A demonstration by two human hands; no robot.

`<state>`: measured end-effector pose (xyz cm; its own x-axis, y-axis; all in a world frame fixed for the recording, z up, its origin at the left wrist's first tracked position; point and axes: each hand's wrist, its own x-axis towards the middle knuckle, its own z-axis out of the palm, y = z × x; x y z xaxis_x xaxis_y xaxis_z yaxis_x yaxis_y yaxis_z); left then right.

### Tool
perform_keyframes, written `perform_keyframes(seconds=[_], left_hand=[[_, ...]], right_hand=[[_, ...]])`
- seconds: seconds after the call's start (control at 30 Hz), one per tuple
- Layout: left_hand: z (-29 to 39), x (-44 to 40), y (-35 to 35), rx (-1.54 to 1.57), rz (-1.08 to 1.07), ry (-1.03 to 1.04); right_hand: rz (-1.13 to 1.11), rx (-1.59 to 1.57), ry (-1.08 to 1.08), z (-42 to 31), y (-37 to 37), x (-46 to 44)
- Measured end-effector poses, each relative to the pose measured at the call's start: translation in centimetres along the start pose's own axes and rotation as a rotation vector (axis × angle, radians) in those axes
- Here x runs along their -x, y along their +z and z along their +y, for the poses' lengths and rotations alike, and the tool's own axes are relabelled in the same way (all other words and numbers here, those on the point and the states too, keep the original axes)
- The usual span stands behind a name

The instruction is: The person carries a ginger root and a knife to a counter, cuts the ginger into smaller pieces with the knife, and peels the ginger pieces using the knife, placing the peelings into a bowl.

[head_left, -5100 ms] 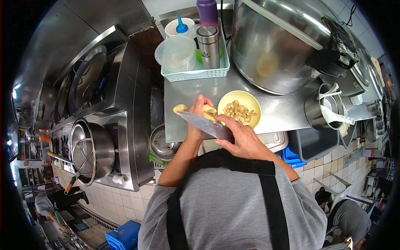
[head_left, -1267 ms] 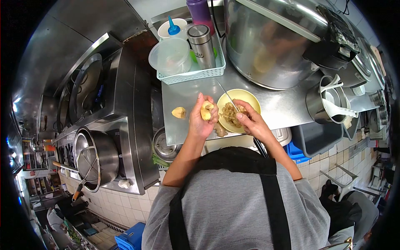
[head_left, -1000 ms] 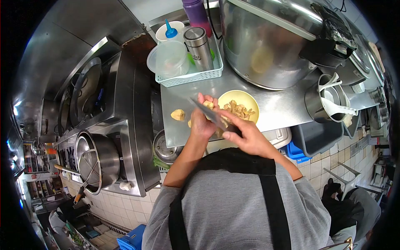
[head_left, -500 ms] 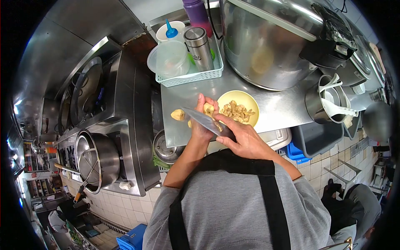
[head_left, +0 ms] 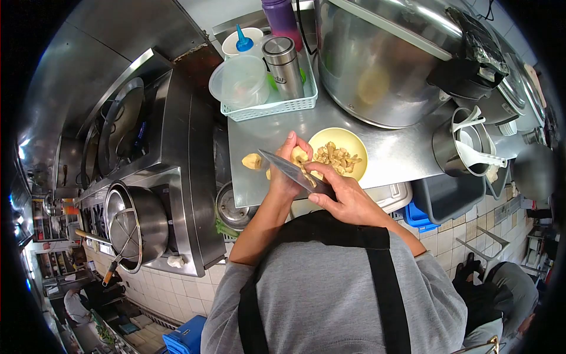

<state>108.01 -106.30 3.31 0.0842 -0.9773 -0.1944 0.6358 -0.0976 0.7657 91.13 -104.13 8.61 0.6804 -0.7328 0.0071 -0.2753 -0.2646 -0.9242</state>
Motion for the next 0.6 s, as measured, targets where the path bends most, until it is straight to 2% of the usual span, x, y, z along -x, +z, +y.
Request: perform_keyframes(seconds=[0.13,0.33,0.47,0.6], left_hand=[[1.0,0.1,-0.1,-0.05,-0.061,-0.108],[1.1,-0.2,-0.4,-0.142,-0.136,-0.147],[1.7,-0.1,-0.2,-0.165,-0.123,-0.219],[2.1,-0.3,-0.2,-0.178,-0.093,-0.28]], right_hand=[[-0.017,-0.073,0.023,0.0,0.2,0.0],[-0.026,-0.243,0.057,1.3,0.7,-0.1],[0.037,-0.396,0.043,1.9,1.3,0.1],[-0.008,-0.411,0.091,0.9,0.5,0.2]])
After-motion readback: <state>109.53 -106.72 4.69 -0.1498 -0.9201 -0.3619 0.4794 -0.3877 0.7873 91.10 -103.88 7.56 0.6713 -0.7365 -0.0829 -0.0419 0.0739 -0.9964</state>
